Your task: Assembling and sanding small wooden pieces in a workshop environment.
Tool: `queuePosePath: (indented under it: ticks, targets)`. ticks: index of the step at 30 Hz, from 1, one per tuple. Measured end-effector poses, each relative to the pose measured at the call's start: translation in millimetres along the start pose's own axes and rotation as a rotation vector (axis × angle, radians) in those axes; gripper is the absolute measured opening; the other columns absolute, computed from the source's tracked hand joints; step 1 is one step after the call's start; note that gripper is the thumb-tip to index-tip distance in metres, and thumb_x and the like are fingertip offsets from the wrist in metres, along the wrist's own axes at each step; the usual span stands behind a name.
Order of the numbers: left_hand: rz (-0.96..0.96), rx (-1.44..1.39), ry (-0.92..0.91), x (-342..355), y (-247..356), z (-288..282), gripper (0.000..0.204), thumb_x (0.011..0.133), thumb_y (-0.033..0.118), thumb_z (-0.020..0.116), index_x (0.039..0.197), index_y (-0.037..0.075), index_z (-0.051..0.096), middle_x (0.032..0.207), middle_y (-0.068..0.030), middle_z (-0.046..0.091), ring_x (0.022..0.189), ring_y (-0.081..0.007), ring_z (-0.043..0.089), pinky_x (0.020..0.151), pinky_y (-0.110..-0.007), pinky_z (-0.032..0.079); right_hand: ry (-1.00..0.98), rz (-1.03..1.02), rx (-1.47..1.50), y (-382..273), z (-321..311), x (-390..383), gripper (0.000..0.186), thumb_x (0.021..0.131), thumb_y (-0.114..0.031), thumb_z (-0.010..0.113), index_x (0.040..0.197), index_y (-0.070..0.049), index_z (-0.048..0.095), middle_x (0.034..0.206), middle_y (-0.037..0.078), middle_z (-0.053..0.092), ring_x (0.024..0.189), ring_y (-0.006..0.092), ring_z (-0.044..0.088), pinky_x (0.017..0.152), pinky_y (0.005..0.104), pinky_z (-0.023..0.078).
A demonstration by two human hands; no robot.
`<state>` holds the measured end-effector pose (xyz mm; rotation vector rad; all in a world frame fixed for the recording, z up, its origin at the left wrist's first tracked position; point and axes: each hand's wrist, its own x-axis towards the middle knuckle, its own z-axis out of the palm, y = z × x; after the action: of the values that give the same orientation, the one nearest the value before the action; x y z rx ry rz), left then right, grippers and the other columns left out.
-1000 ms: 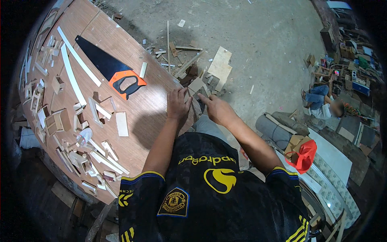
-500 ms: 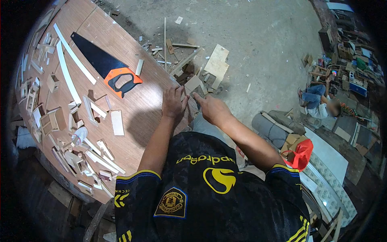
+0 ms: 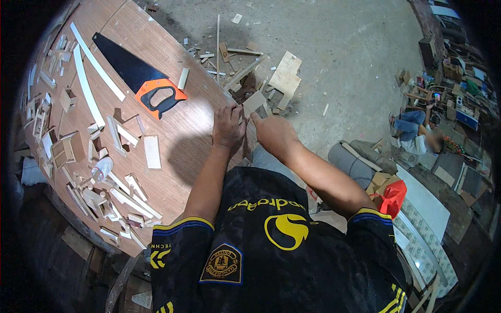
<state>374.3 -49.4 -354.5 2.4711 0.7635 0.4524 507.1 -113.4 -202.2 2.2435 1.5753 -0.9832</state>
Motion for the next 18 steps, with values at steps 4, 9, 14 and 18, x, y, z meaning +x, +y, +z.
queuePosePath:
  ticks: [4,9,14,18]
  targets:
    - [0.022,-0.024,0.034,2.2,1.3,0.9,0.039,0.078,0.027,0.07,0.109,0.007,0.059,0.112,-0.0096,0.054,0.104,-0.0299,0.051,0.09,-0.044,0.041,0.059,0.046,0.035,-1.5,10.7,17.4,0.042,0.088,-0.009,0.048,0.129,-0.007,0.055,0.074,0.017,0.068,0.068,0.0338,0.068,0.057,0.0449,0.054]
    - [0.0,0.006,0.01,2.2,3.8,-4.9,0.038,0.078,0.026,0.068,0.11,0.007,0.059,0.111,-0.0094,0.055,0.102,-0.0304,0.052,0.089,-0.043,0.041,-0.049,0.005,0.006,-6.5,-15.0,5.9,0.027,0.092,-0.013,0.047,0.112,-0.001,0.058,0.085,0.019,0.07,0.078,0.0337,0.07,0.063,0.0422,0.057]
    - [-0.028,0.003,-0.016,-0.2,-3.9,8.7,0.039,0.078,0.026,0.067,0.112,0.008,0.059,0.111,-0.0094,0.055,0.102,-0.0304,0.052,0.09,-0.043,0.04,0.065,0.053,0.08,-13.8,21.0,22.8,0.031,0.092,-0.012,0.043,0.117,-0.002,0.058,0.077,0.02,0.067,0.07,0.0366,0.068,0.06,0.0478,0.053]
    - [0.001,0.032,0.026,0.8,-2.8,6.4,0.037,0.079,0.027,0.066,0.111,0.009,0.059,0.111,-0.009,0.056,0.1,-0.0299,0.053,0.086,-0.043,0.041,0.071,0.006,0.041,-4.8,10.2,19.5,0.031,0.092,-0.012,0.043,0.117,-0.001,0.058,0.077,0.02,0.067,0.07,0.0365,0.068,0.059,0.0482,0.053]
